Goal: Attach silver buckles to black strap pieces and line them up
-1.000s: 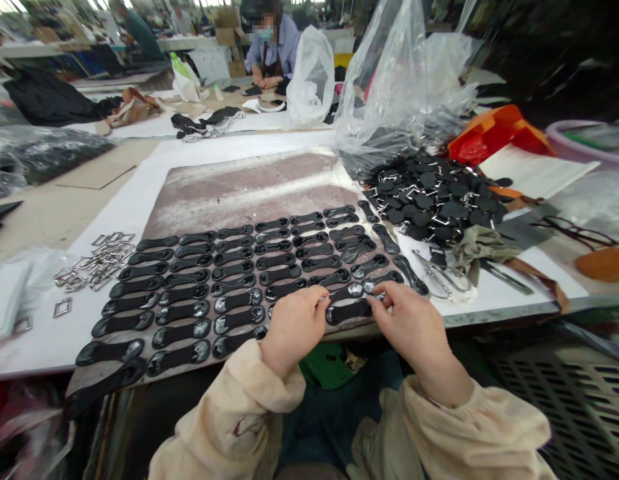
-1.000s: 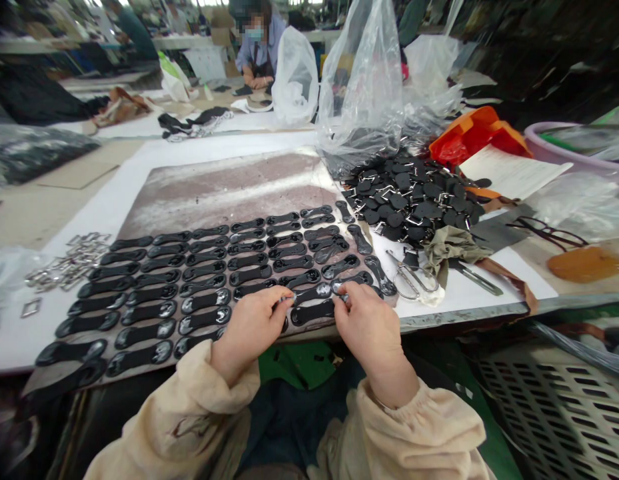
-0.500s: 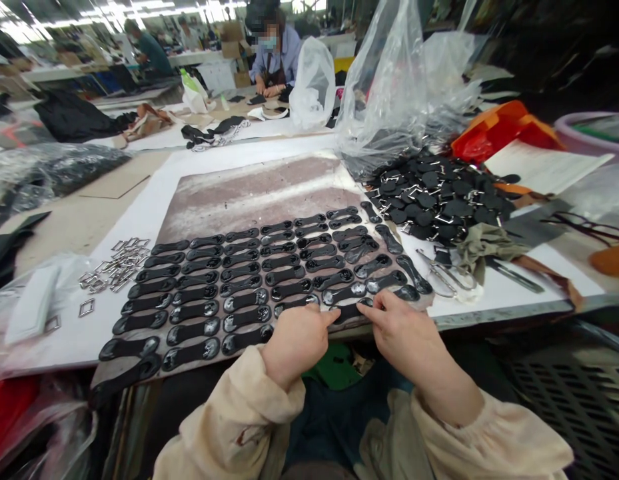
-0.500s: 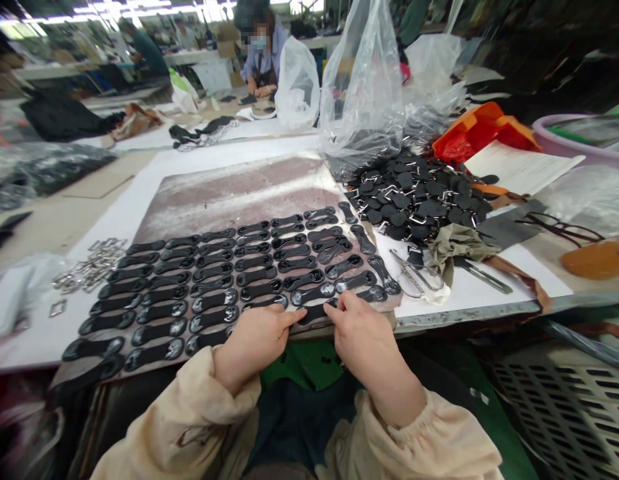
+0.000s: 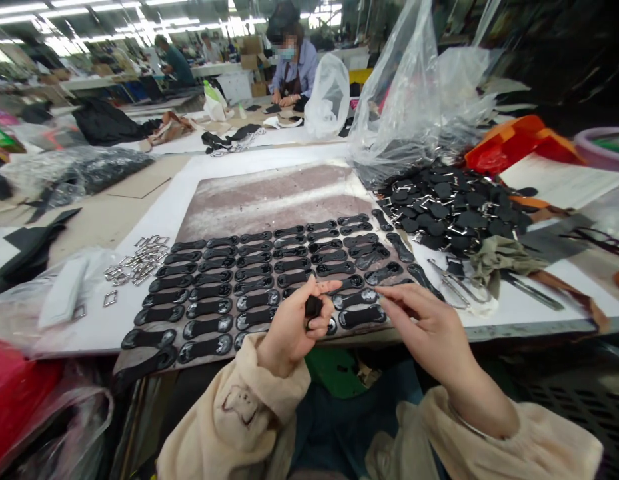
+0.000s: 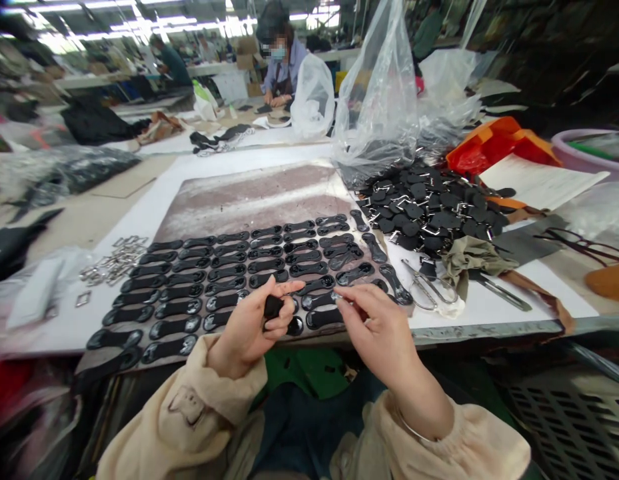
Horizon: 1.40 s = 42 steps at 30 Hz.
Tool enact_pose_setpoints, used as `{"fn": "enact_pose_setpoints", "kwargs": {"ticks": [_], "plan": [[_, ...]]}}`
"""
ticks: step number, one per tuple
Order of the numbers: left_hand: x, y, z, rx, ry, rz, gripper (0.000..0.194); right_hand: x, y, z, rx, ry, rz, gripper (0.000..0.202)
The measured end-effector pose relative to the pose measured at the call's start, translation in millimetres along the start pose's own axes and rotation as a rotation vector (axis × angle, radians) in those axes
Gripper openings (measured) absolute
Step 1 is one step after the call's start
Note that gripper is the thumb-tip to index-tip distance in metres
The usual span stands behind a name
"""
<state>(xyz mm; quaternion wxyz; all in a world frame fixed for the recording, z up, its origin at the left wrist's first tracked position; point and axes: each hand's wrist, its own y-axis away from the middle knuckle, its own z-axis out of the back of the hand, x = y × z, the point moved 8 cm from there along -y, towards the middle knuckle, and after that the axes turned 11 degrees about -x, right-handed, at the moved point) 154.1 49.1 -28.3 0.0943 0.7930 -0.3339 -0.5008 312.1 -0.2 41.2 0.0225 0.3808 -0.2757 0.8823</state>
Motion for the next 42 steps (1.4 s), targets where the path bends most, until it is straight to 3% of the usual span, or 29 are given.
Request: {"fn": "enact_pose_setpoints", "kwargs": {"ticks": [3,7,11,14,17,24,26,29,32,35,39,42], "plan": [[8.5,-4.2,1.3,0.002,0.36,0.171,0.045,29.7,-8.1,-18.8,0.139,-0.073,0.088,0.02],[12.3,-8.2,4.4,-0.018,0.49,0.178,0.046,50.9,-19.7,-41.3,0.275,-0.077,0.18,0.022],[10.9,-9.7,3.8,-0.036,0.536,0.13,0.036,44.3,-17.0,-57.2,0.36,-0.009,0.166,0.029],[12.3,-12.6,8.9,-0.127,0.529,0.085,0.02,37.7,-4.9,-64.1,0.414,0.023,0.164,0.032],[13.4,-14.4,11.4,-0.18,0.502,0.03,0.021,36.1,4.9,-68.1,0.424,0.047,0.22,0.036],[11.4,-10.6,2.5,-0.124,0.442,-0.02,0.025,34.8,10.8,-76.9,0.391,0.0,0.261,0.013],[10.2,-8.9,-1.3,-0.071,0.423,-0.016,0.026,31.2,5.8,-71.8,0.356,-0.061,0.193,0.017],[8.3,-7.2,-3.4,-0.015,0.409,-0.008,0.025,11.5,-4.2,-60.6,0.308,-0.146,-0.061,0.017],[6.8,-7.6,0.8,-0.042,0.362,-0.005,0.023,-9.9,-4.5,-59.2,0.371,-0.366,-0.372,0.019],[7.2,-8.2,4.4,-0.091,0.241,0.005,0.023,-17.7,0.3,-63.0,0.44,-0.62,-0.583,0.02],[9.7,-7.8,-2.3,-0.026,0.12,0.003,0.031,-15.7,7.6,-69.1,0.532,-0.758,-0.686,0.021],[10.1,-9.8,-1.4,-0.042,0.014,-0.053,0.027,-19.0,4.6,-68.3,0.497,-0.701,-0.643,0.022]]}}
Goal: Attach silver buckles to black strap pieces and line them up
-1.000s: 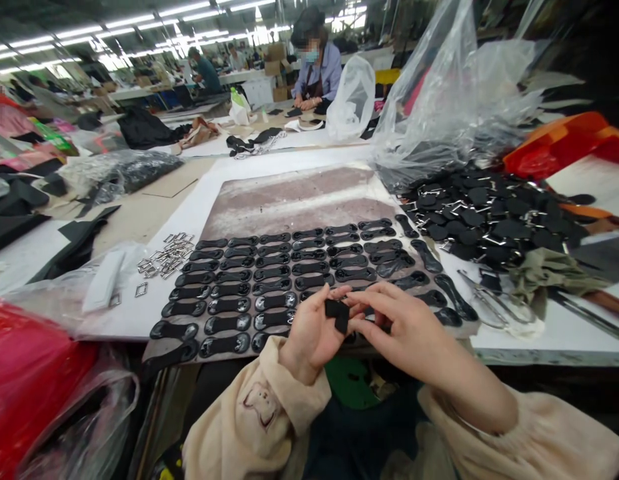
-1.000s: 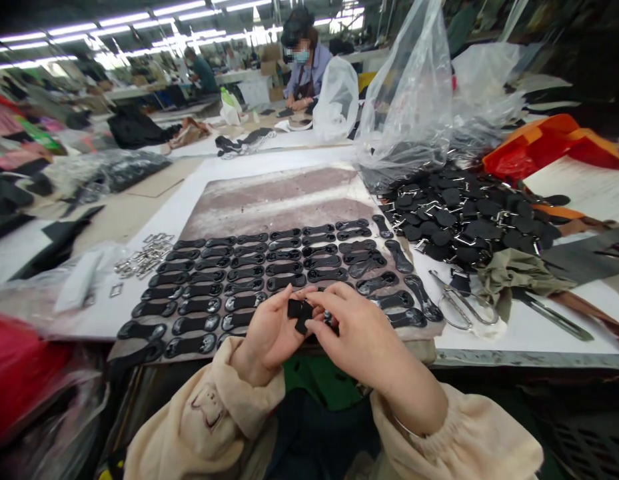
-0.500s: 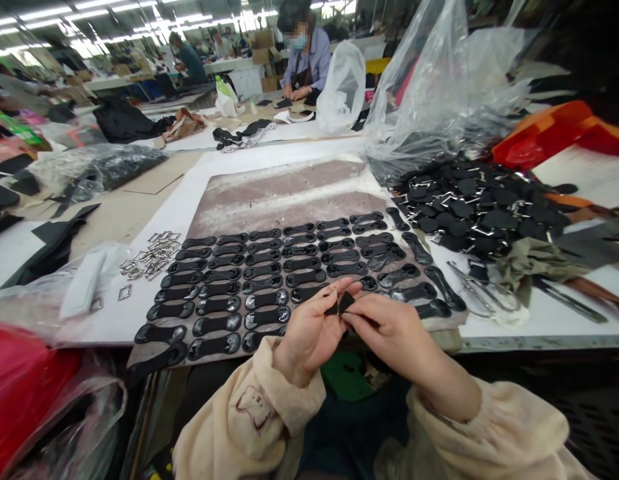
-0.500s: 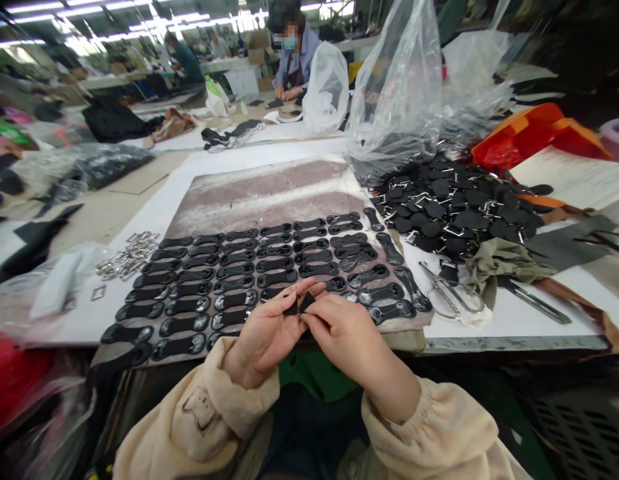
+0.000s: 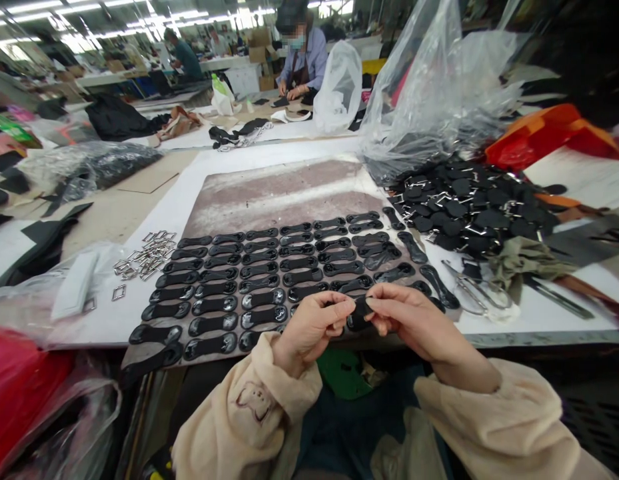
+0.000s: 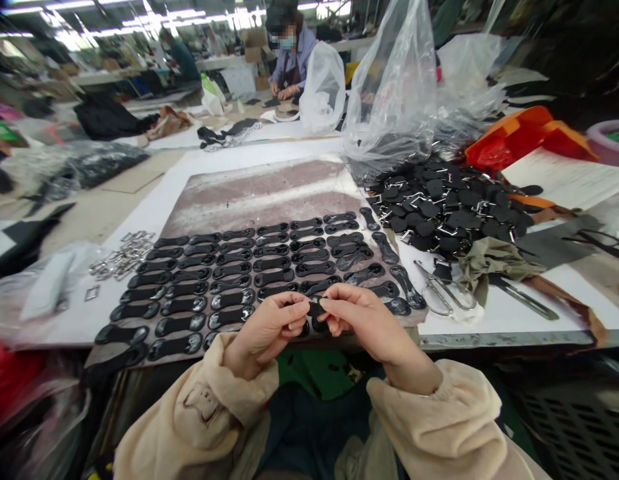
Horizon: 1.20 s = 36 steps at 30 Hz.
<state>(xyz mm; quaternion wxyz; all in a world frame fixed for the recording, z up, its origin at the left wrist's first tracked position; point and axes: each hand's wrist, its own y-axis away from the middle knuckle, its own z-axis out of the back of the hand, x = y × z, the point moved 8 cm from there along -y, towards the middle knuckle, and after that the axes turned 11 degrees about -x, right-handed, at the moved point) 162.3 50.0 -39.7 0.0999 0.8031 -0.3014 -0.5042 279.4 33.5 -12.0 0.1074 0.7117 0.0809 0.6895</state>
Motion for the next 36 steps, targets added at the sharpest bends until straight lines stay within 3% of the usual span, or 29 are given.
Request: {"fn": "enact_pose_setpoints", "kwargs": {"ticks": [3,7,10,14,22,36], "plan": [[-9.3,-4.5,9.4,-0.139,-0.195,-0.15,0.027,7.2,-4.9,15.2,-0.177,0.222,0.139,0.023],[-32.6,-6.2,10.4,-0.286,-0.553,-0.45,0.024,19.1,-5.5,29.1,-0.394,0.558,0.282,0.023],[-39.9,-5.6,2.6,-0.333,-0.861,-0.635,0.021,21.1,-6.3,30.5,-0.458,0.725,0.337,0.02],[-33.2,-4.4,-10.1,-0.338,-1.235,-0.793,0.019,14.8,-9.5,29.9,-0.475,0.971,0.367,0.015],[-14.8,-8.8,-20.4,-0.362,-1.657,-0.829,0.018,7.7,-11.3,24.8,-0.472,1.256,0.371,0.016],[-10.1,-11.2,-22.7,-0.373,-1.722,-0.861,0.017,3.4,-11.2,21.4,-0.48,1.363,0.358,0.014]]}}
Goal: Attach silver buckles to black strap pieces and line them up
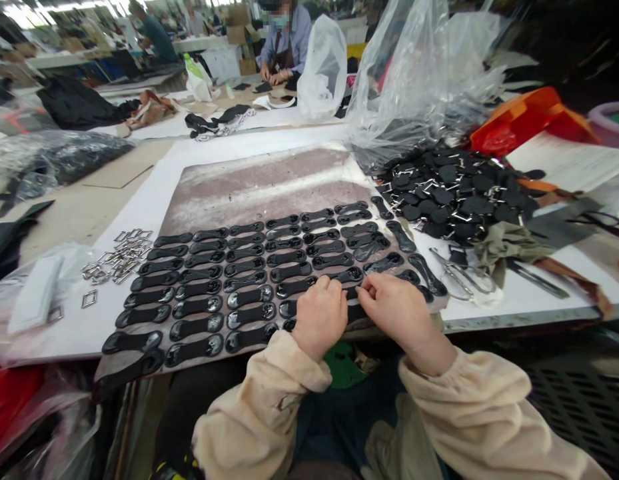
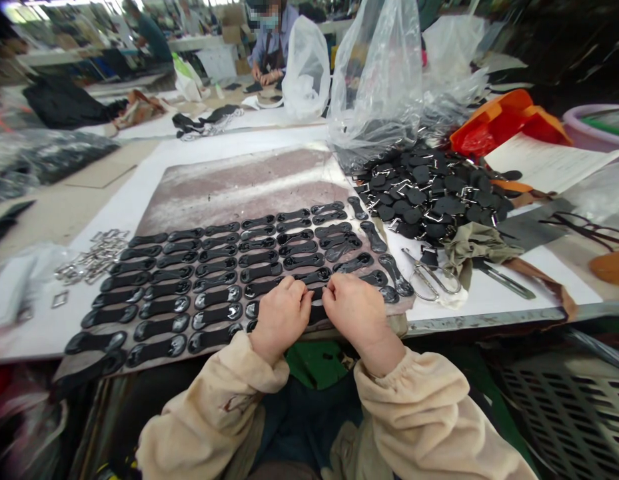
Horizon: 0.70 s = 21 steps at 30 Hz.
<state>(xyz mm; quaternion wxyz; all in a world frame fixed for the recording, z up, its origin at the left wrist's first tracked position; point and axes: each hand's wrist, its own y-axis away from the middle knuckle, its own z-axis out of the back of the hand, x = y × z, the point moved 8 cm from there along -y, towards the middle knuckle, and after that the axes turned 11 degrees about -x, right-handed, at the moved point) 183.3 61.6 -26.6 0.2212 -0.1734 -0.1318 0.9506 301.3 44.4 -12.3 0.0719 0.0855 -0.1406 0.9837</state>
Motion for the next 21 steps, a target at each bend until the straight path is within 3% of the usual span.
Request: {"fn": "enact_pose_setpoints", "kwargs": {"ticks": [12,17,21], "plan": [[0.7,-0.5,0.4,0.017,0.018,0.024,0.014,2.5,0.7,-2.4,0.01,0.047,0.009,0.014],[5.7,-2.4,19.9,-0.021,0.091,0.07,0.019,-4.3,-0.2,2.2,-0.034,0.034,-0.004,0.008],[5.0,-2.1,37.4,-0.02,0.065,0.021,0.029,-11.7,0.3,13.5,-0.108,0.004,0.022,0.014]]}}
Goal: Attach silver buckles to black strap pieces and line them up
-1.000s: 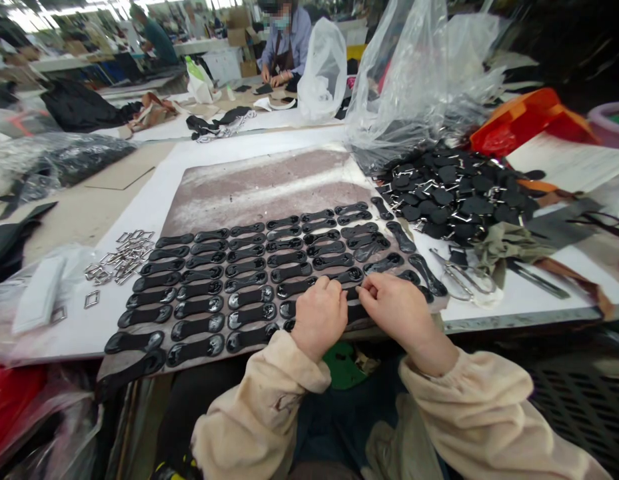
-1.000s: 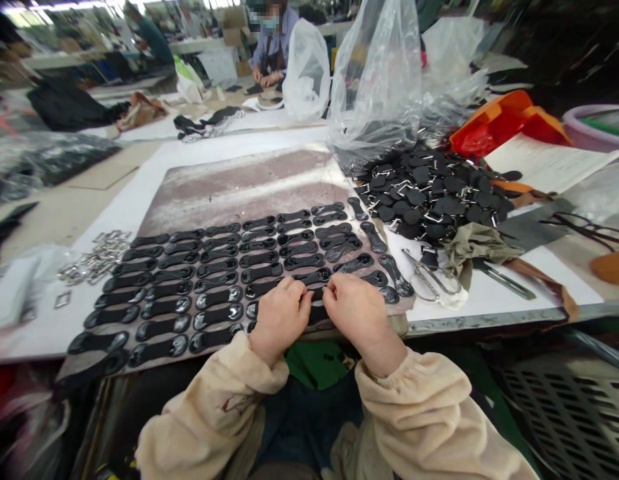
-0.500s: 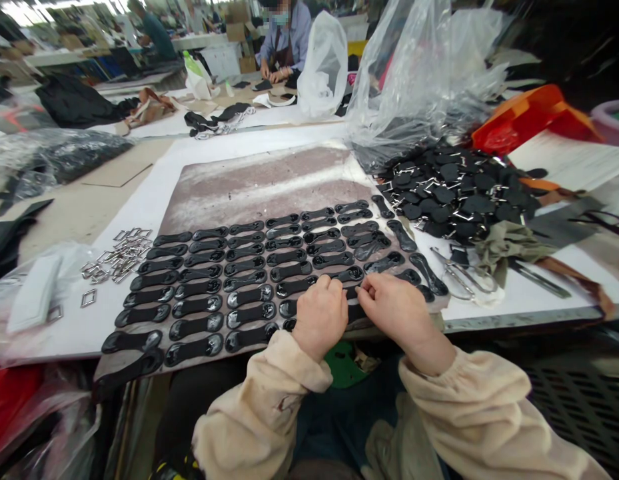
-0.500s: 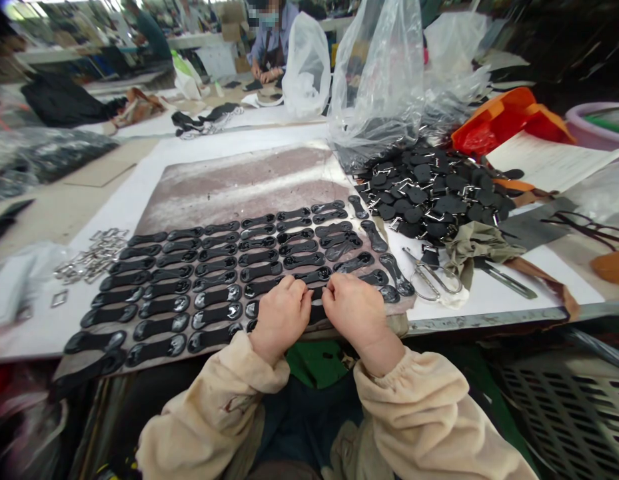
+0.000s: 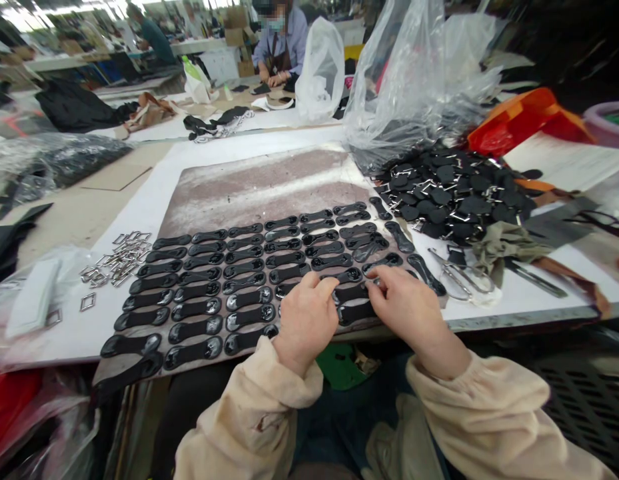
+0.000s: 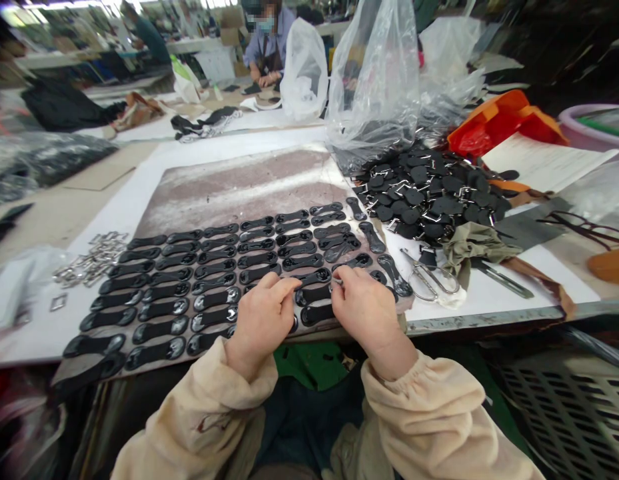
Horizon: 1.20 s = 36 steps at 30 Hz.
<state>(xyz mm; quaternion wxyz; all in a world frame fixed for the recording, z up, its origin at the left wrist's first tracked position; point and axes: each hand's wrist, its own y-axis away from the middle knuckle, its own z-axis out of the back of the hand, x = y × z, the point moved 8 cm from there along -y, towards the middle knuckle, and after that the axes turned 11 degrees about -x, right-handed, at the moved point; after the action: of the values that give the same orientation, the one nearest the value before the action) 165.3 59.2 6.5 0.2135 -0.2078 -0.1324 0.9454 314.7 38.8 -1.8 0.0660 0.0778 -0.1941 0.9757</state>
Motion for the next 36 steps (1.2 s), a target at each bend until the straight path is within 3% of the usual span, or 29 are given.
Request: {"fn": "enact_pose_setpoints", "kwargs": {"ticks": [5,9,12,14,17,20,23,26,31,36], "plan": [[-9.4,8.1,-10.2,0.143,-0.079,-0.119,0.034,13.1,5.3,2.6,0.064,-0.008,0.19,0.028],[-3.9,12.7,-24.8,0.221,-0.121,-0.086,0.036,23.5,9.8,-0.3,0.132,0.064,0.284,0.031],[0.5,10.7,-25.9,0.226,-0.012,-0.034,0.036,23.6,10.3,-2.5,0.156,0.081,0.276,0.03],[4.4,5.1,-17.6,0.167,0.234,0.064,0.033,21.5,9.0,-2.7,0.145,0.036,0.242,0.031],[19.2,-0.5,-9.9,0.11,0.882,0.409,0.037,14.2,2.8,8.3,-0.003,-0.151,0.124,0.032],[21.7,6.0,-23.4,0.234,1.525,0.832,0.056,11.6,-0.7,27.5,-0.191,-0.45,0.063,0.025],[12.3,11.8,-32.1,0.341,1.887,1.038,0.06,21.3,0.4,38.3,-0.218,-0.673,0.097,0.022],[6.6,13.7,-34.9,0.343,2.002,1.042,0.054,36.7,4.2,37.9,-0.149,-0.77,0.134,0.024],[-0.6,17.9,-35.7,0.347,1.936,1.016,0.061,62.4,10.7,19.2,0.037,-0.758,0.216,0.03],[-7.6,16.8,-27.5,0.387,1.893,0.918,0.059,63.1,7.5,16.3,0.045,-0.851,0.187,0.016]]}}
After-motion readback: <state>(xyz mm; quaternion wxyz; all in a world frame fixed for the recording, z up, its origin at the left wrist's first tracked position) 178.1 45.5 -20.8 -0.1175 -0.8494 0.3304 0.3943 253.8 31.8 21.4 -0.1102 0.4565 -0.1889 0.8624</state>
